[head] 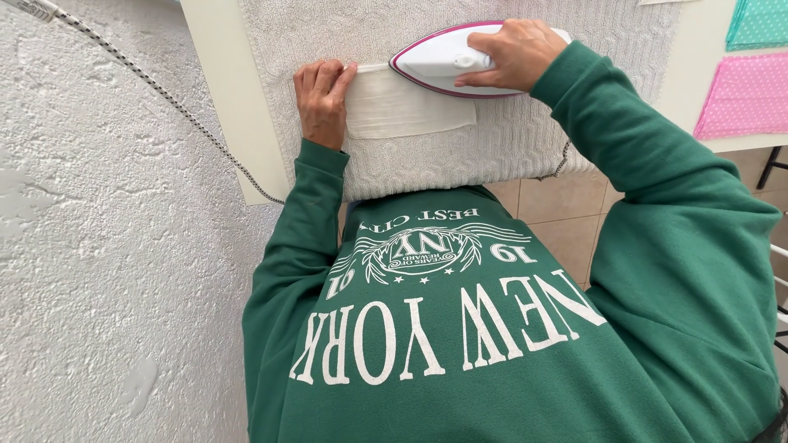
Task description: Ironing small rectangular pieces of white fabric on a padded surface.
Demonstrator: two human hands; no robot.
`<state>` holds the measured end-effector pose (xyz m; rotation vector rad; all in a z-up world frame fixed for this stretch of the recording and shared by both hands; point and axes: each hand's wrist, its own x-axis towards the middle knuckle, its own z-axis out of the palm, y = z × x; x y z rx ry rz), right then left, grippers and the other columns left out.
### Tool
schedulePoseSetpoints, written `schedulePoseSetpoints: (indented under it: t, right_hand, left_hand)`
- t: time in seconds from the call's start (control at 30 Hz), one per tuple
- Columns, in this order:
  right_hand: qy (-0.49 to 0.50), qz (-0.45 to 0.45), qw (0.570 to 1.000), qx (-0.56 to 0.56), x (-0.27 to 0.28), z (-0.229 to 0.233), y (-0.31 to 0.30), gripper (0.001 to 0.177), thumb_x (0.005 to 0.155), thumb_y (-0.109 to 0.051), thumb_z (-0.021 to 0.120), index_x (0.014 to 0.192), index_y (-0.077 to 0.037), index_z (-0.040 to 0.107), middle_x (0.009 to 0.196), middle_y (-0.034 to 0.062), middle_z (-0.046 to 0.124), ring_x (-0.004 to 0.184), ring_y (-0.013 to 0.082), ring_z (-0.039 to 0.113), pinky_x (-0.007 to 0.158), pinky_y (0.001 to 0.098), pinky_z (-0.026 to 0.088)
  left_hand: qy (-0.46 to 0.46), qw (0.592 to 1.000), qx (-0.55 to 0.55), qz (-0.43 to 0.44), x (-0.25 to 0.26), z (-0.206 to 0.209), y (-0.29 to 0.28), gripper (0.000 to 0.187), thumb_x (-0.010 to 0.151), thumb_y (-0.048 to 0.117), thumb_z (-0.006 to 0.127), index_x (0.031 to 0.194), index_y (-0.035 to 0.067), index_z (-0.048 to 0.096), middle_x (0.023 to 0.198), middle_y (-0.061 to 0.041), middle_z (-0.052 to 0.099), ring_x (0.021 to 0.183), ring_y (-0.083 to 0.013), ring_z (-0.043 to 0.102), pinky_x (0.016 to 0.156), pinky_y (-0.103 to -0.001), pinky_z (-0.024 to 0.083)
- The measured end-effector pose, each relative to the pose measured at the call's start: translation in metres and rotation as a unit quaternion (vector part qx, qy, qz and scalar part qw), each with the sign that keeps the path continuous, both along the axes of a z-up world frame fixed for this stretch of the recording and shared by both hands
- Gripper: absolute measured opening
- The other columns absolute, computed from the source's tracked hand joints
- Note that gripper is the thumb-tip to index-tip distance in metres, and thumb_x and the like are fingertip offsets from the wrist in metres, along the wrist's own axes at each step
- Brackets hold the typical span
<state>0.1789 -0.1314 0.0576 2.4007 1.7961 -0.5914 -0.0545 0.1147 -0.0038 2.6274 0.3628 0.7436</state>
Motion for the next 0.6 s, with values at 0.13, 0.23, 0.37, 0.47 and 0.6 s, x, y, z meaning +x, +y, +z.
schedulePoseSetpoints:
  t: [0.13,0.23,0.37,0.47,0.6]
  right_hand:
    - [0.007,0.002,1.0,0.006,-0.006,0.001,0.014,0.057,0.097,-0.064,0.067,0.1,-0.007,0.068,0.079,0.0168,0.075,0.052,0.0245,0.071,0.044,0.0309,0.058]
    - [0.004,0.01,1.0,0.011,-0.009,0.002,0.023,0.057,0.098,-0.063,0.067,0.102,-0.007,0.069,0.08,0.0167,0.075,0.053,0.0245,0.071,0.043,0.0302,0.058]
    - [-0.006,0.018,1.0,0.011,-0.014,0.0,0.035,0.059,0.099,-0.067,0.064,0.103,-0.008,0.069,0.079,0.0169,0.075,0.052,0.0245,0.071,0.042,0.0309,0.058]
    - [-0.006,0.021,1.0,0.015,-0.019,0.001,0.044,0.06,0.099,-0.067,0.063,0.102,-0.008,0.068,0.078,0.017,0.074,0.051,0.0246,0.07,0.041,0.0311,0.057]
    - [-0.009,0.019,1.0,0.014,-0.023,-0.001,0.054,0.06,0.098,-0.067,0.065,0.1,-0.007,0.068,0.08,0.0181,0.075,0.053,0.0249,0.071,0.043,0.0314,0.058]
  left_hand:
    - [-0.004,1.0,0.003,0.012,-0.002,-0.01,0.003,0.027,0.076,0.002,0.083,0.101,0.015,0.081,0.102,0.004,0.068,0.098,-0.016,0.057,0.093,-0.034,0.047]
    - [-0.005,1.0,0.011,0.017,-0.003,-0.012,0.004,0.028,0.077,0.002,0.084,0.1,0.017,0.081,0.102,0.004,0.068,0.097,-0.0161,0.058,0.094,-0.034,0.048]
    - [-0.016,0.999,0.016,0.029,-0.004,-0.01,0.005,0.025,0.076,0.003,0.085,0.097,0.016,0.082,0.101,0.005,0.069,0.095,-0.0154,0.057,0.092,-0.033,0.049]
    - [-0.019,0.999,0.026,0.033,-0.008,-0.009,0.007,0.026,0.075,0.003,0.085,0.098,0.017,0.082,0.1,0.006,0.068,0.092,-0.015,0.055,0.091,-0.032,0.048]
    - [-0.007,0.998,0.041,0.045,-0.011,-0.016,0.009,0.03,0.075,0.005,0.086,0.1,0.021,0.083,0.103,0.008,0.069,0.095,-0.0151,0.055,0.094,-0.033,0.046]
